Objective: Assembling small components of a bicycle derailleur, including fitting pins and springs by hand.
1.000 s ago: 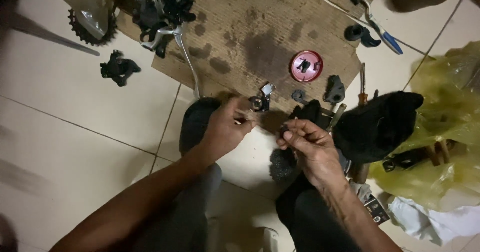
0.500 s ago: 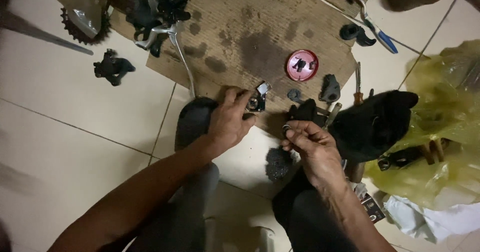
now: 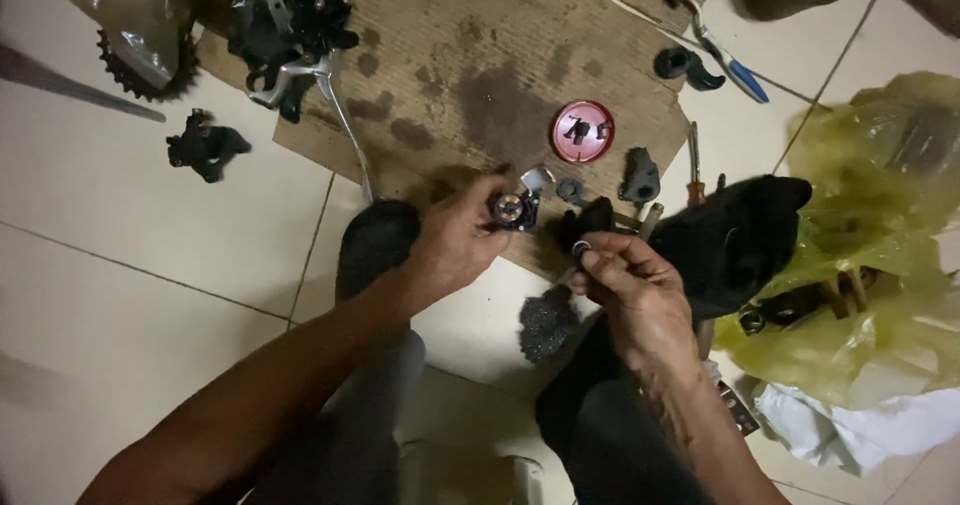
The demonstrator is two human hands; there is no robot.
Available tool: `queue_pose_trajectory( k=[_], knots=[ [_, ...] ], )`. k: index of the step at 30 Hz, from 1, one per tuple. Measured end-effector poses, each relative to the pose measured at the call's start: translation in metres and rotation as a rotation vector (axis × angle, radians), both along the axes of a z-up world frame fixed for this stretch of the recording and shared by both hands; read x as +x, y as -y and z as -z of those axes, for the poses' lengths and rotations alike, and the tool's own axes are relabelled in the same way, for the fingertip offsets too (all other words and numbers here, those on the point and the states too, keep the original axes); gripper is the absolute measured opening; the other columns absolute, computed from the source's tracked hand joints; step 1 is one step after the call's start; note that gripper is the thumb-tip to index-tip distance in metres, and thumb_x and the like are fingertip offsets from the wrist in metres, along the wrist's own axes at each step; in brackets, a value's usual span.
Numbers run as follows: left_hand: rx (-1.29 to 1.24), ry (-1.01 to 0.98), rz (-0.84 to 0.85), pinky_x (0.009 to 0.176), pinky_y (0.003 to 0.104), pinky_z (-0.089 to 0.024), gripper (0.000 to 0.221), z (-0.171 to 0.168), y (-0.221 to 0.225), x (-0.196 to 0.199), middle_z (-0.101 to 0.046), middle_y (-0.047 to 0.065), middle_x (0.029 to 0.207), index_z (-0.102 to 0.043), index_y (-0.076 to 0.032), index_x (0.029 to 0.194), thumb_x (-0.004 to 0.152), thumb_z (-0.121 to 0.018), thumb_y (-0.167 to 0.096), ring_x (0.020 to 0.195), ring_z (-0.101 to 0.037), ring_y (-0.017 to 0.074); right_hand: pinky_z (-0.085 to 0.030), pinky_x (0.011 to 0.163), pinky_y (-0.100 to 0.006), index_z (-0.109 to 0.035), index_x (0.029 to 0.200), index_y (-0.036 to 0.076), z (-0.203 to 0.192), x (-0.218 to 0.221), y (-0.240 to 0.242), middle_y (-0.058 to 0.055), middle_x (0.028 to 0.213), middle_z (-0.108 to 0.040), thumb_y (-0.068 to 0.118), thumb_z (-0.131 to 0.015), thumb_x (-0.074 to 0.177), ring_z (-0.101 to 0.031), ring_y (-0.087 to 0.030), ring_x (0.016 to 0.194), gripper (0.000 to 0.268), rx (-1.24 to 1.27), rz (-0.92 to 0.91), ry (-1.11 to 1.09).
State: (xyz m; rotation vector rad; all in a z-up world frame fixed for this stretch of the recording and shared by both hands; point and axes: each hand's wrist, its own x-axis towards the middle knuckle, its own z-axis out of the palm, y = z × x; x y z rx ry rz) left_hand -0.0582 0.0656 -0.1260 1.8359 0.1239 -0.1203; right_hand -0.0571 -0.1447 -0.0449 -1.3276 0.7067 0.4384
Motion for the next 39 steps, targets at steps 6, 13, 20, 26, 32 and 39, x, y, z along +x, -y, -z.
queue_pose_trajectory(
  k=[6,13,20,26,32,39],
  knots=[
    [-0.180,-0.116,0.078,0.077,0.038,-0.062,0.056,-0.037,0.012,0.012,-0.074,0.013,0.098,-0.063,-0.014,0.124,0.073,-0.082,-0.004,0.093,-0.075,0.0278,-0.063,0.061,-0.037,-0.071,0.107,-0.005,-0.012,0.008,0.002,-0.016,0.079,-0.068,-0.005,-0.073,0.083,-0.072,-0.027,0.066,0.024,-0.014,0.065,0.002],
    [-0.519,-0.306,0.004,0.085,0.036,-0.060,0.059,-0.013,0.016,0.000,-0.072,0.012,0.110,-0.063,-0.009,0.129,0.074,-0.084,0.004,0.102,-0.063,0.0164,-0.065,0.060,-0.038,-0.070,0.108,-0.007,0.002,0.009,0.009,-0.015,0.080,-0.069,-0.003,-0.074,0.083,-0.073,-0.028,0.065,0.025,-0.006,0.079,-0.046],
    [-0.414,-0.452,-0.001,0.073,0.038,-0.065,0.050,-0.046,0.002,0.006,-0.071,0.017,0.105,-0.063,-0.007,0.123,0.077,-0.077,0.005,0.094,-0.072,0.0278,-0.063,0.059,-0.033,-0.070,0.107,-0.007,0.000,0.013,0.010,-0.015,0.082,-0.068,-0.004,-0.072,0.083,-0.070,-0.025,0.064,0.024,-0.002,0.118,-0.034],
    [-0.545,-0.478,0.014,0.079,0.041,-0.064,0.058,-0.029,0.006,-0.003,-0.066,0.016,0.114,-0.058,-0.008,0.126,0.075,-0.083,0.005,0.103,-0.069,0.0287,-0.063,0.060,-0.033,-0.071,0.105,-0.006,-0.002,0.012,0.012,-0.015,0.084,-0.070,-0.002,-0.073,0.084,-0.071,-0.024,0.065,0.022,0.006,0.127,-0.027],
    [-0.698,-0.536,0.032,0.078,0.041,-0.065,0.062,-0.005,0.012,-0.020,-0.066,0.014,0.114,-0.060,-0.008,0.125,0.071,-0.087,0.005,0.100,-0.066,0.0266,-0.063,0.060,-0.035,-0.070,0.107,-0.007,0.008,0.006,0.018,-0.014,0.079,-0.066,-0.005,-0.071,0.083,-0.071,-0.027,0.064,0.024,0.050,0.078,-0.044],
    [-0.807,-0.540,0.036,0.079,0.039,-0.063,0.066,-0.012,0.015,-0.017,-0.067,0.013,0.114,-0.061,-0.008,0.127,0.067,-0.087,0.008,0.100,-0.064,0.0231,-0.062,0.060,-0.035,-0.070,0.108,-0.008,0.009,0.002,0.015,-0.016,0.081,-0.068,-0.002,-0.072,0.084,-0.073,-0.028,0.065,0.025,0.073,0.065,-0.046]
  ],
)
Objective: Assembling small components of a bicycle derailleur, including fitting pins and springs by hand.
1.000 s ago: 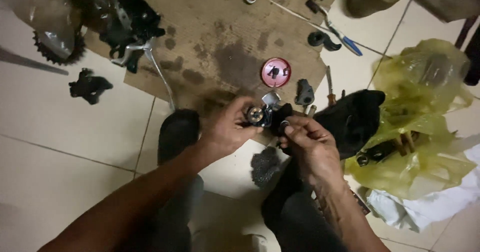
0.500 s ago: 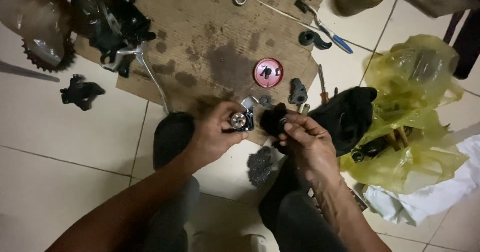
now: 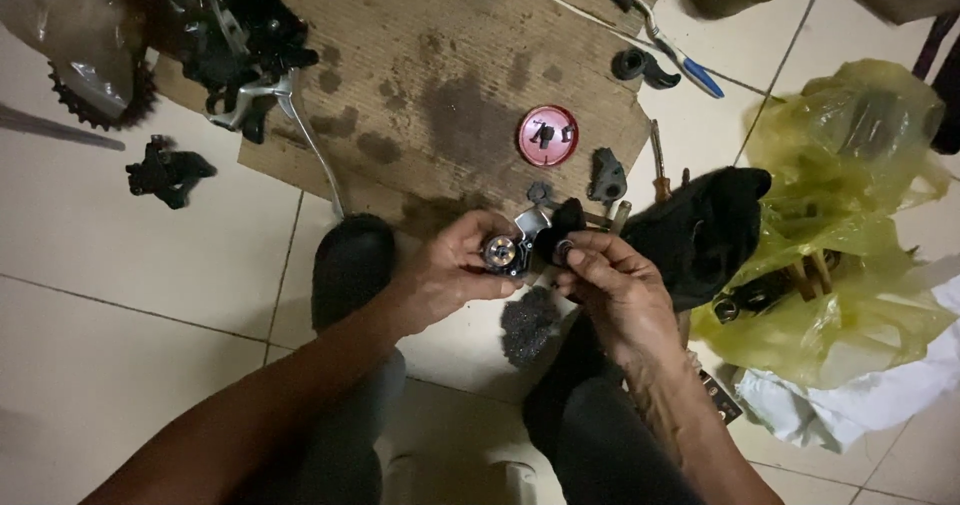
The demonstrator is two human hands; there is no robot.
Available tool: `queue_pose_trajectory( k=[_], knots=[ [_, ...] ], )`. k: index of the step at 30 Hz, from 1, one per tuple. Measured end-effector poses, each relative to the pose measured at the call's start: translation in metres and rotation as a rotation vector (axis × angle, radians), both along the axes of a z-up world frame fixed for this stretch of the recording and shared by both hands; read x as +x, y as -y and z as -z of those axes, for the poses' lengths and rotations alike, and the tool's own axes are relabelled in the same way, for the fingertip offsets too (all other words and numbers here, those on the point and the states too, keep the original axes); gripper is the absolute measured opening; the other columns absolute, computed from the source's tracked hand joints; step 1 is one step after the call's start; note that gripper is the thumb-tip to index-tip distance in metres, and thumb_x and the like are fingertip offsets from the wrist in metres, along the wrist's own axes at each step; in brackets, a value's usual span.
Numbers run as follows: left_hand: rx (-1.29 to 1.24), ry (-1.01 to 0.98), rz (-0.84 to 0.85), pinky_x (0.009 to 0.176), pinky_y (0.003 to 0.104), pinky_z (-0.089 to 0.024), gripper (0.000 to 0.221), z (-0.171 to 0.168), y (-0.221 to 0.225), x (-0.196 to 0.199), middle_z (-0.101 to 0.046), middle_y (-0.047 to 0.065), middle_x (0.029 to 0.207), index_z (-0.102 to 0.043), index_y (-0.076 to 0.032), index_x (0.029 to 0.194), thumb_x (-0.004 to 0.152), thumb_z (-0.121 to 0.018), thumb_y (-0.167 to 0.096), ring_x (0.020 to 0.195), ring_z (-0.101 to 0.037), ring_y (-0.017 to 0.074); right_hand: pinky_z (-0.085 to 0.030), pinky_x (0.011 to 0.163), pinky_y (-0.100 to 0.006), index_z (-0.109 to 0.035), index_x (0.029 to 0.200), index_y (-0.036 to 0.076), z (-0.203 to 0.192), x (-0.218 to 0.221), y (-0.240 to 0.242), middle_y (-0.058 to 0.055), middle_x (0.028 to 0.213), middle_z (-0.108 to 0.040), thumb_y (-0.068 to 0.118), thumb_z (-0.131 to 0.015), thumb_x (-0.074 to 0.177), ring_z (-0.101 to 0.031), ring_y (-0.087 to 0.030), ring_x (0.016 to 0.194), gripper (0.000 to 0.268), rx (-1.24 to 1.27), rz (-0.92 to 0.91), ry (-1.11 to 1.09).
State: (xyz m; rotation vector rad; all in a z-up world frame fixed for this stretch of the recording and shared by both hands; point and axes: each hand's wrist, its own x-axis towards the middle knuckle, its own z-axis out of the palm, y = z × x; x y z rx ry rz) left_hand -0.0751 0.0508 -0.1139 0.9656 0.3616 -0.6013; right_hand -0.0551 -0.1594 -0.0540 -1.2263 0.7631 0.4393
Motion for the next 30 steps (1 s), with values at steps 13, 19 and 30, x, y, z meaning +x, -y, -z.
queue_pose_trajectory(
  k=[13,19,30],
  knots=[
    [-0.001,-0.128,-0.065,0.073,0.040,-0.069,0.030,-0.027,-0.013,0.019,-0.061,0.010,0.093,-0.064,-0.003,0.119,0.091,-0.074,-0.009,0.080,-0.075,0.0259,-0.061,0.061,-0.032,-0.070,0.109,-0.007,0.007,-0.006,-0.002,-0.013,0.080,-0.068,-0.004,-0.073,0.084,-0.072,-0.024,0.067,0.025,-0.059,-0.045,-0.003],
    [0.052,-0.135,-0.085,0.074,0.043,-0.068,0.034,-0.021,-0.018,0.020,-0.057,0.009,0.090,-0.060,0.000,0.121,0.091,-0.074,-0.011,0.079,-0.076,0.0287,-0.057,0.069,-0.041,-0.077,0.107,-0.001,0.010,-0.009,-0.018,-0.018,0.085,-0.072,0.008,-0.076,0.086,-0.068,-0.024,0.080,0.023,-0.358,-0.380,0.066],
    [0.099,-0.153,-0.137,0.072,0.045,-0.068,0.044,-0.027,-0.034,0.024,-0.057,0.013,0.095,-0.057,0.002,0.128,0.091,-0.074,-0.014,0.082,-0.077,0.0367,-0.057,0.064,-0.039,-0.076,0.107,0.001,0.061,-0.018,-0.037,-0.016,0.085,-0.072,0.006,-0.076,0.087,-0.064,-0.018,0.079,0.021,-0.265,-0.397,0.139]
  ],
)
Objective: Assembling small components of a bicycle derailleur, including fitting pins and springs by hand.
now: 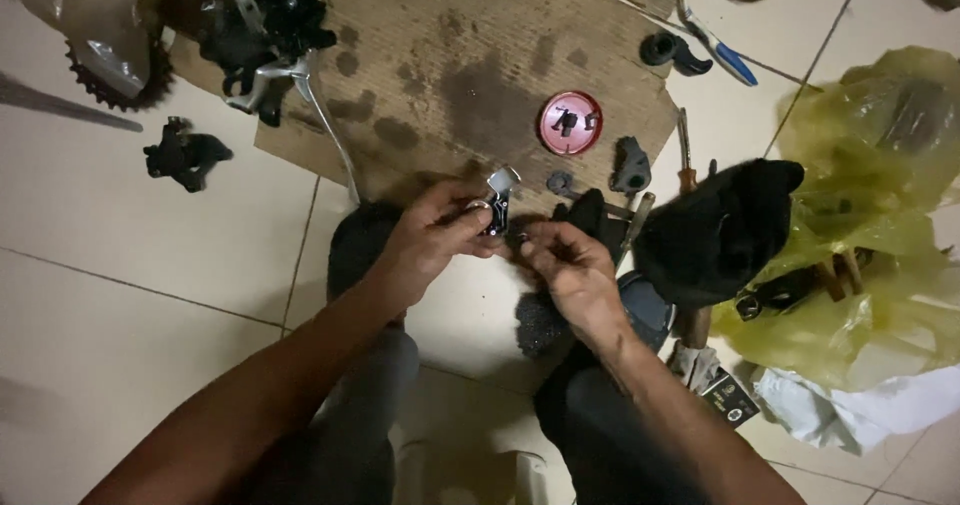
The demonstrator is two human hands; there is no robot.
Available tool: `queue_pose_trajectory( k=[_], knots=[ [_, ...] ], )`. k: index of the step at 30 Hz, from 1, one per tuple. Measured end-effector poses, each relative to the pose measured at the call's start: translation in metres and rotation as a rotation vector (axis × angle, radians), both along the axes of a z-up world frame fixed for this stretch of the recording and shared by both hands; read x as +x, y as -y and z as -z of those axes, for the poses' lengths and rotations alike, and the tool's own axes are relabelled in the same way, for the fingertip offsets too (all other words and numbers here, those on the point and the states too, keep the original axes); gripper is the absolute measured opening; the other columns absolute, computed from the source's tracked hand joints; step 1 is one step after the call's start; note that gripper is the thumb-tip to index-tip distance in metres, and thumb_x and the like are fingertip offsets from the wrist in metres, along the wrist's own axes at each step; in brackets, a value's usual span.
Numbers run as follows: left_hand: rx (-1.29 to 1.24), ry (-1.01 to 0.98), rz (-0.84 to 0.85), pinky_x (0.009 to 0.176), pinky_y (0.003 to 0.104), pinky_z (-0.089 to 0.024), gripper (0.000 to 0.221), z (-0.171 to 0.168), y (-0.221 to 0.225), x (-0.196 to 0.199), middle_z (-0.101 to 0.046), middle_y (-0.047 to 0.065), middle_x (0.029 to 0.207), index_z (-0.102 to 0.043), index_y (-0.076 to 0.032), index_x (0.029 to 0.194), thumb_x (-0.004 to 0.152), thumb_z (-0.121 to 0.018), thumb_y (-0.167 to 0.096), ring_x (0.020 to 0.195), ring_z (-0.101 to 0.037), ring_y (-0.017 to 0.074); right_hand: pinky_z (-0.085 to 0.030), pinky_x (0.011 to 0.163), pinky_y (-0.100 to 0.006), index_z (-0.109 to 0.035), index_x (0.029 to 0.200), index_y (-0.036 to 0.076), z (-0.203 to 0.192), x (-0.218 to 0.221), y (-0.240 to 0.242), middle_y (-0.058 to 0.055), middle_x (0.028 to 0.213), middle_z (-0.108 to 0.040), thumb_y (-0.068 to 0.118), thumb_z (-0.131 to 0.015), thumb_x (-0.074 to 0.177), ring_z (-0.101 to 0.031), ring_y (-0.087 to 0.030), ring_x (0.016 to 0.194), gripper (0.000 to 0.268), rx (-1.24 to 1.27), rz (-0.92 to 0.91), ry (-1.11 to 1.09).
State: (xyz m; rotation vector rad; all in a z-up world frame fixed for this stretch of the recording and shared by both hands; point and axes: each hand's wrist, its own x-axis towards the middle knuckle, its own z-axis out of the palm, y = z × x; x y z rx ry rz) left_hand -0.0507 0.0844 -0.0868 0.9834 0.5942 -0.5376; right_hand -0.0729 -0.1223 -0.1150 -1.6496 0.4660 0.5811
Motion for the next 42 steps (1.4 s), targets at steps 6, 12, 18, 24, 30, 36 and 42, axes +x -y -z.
queue_pose_trajectory(
  k=[6,12,18,24,30,36,42],
  knots=[
    [-0.005,0.006,-0.023,0.075,0.044,-0.067,0.037,0.004,0.001,-0.002,-0.060,0.012,0.096,-0.060,0.000,0.125,0.092,-0.073,-0.011,0.083,-0.077,0.0368,-0.055,0.053,-0.033,-0.072,0.109,-0.006,-0.018,0.003,-0.002,-0.017,0.082,-0.070,-0.001,-0.075,0.086,-0.064,-0.019,0.064,0.024,0.139,0.183,-0.065],
    [-0.070,-0.010,-0.012,0.078,0.047,-0.066,0.038,0.001,0.000,-0.002,-0.063,0.015,0.097,-0.059,0.000,0.126,0.093,-0.071,-0.015,0.086,-0.077,0.0388,-0.058,0.050,-0.030,-0.070,0.108,-0.009,-0.019,0.005,0.003,-0.016,0.080,-0.068,-0.004,-0.075,0.084,-0.068,-0.021,0.060,0.025,0.191,0.228,-0.081],
    [-0.079,-0.040,-0.012,0.079,0.049,-0.065,0.045,-0.001,0.003,0.000,-0.063,0.022,0.103,-0.056,0.003,0.132,0.094,-0.069,-0.017,0.088,-0.075,0.0431,-0.058,0.051,-0.035,-0.072,0.108,-0.007,-0.021,0.011,0.010,-0.019,0.081,-0.069,0.001,-0.075,0.086,-0.071,-0.026,0.064,0.023,0.062,0.134,-0.067],
    [-0.091,-0.048,0.010,0.081,0.050,-0.065,0.041,0.004,0.001,0.001,-0.066,0.023,0.103,-0.059,0.000,0.130,0.093,-0.070,-0.014,0.090,-0.075,0.0417,-0.057,0.063,-0.042,-0.076,0.105,0.005,-0.015,0.014,0.006,-0.018,0.088,-0.071,0.013,-0.075,0.088,-0.072,-0.033,0.083,0.019,-0.266,-0.255,0.231],
    [-0.077,-0.044,0.005,0.080,0.050,-0.066,0.042,0.014,0.000,-0.002,-0.067,0.022,0.104,-0.059,-0.001,0.132,0.093,-0.070,-0.015,0.090,-0.075,0.0418,-0.056,0.061,-0.055,-0.073,0.105,0.002,-0.001,0.012,0.000,-0.025,0.092,-0.067,0.016,-0.068,0.092,-0.064,-0.052,0.082,0.021,-0.556,-0.541,0.568],
    [-0.055,-0.002,0.008,0.078,0.052,-0.065,0.043,0.006,0.000,0.000,-0.066,0.022,0.103,-0.058,0.002,0.131,0.093,-0.069,-0.015,0.089,-0.076,0.0431,-0.057,0.058,-0.046,-0.072,0.108,0.017,0.017,0.010,0.009,-0.009,0.096,-0.061,0.028,-0.073,0.082,-0.068,-0.039,0.076,0.027,-0.842,-0.710,0.725],
    [-0.056,0.033,0.015,0.078,0.053,-0.064,0.041,0.006,0.000,0.002,-0.064,0.024,0.107,-0.058,0.003,0.131,0.095,-0.067,-0.014,0.090,-0.075,0.0459,-0.055,0.055,-0.048,-0.068,0.098,0.009,0.000,0.043,0.023,-0.013,0.096,-0.060,0.024,-0.068,0.092,-0.064,-0.042,0.073,0.016,-0.920,-0.647,0.760]
  ],
)
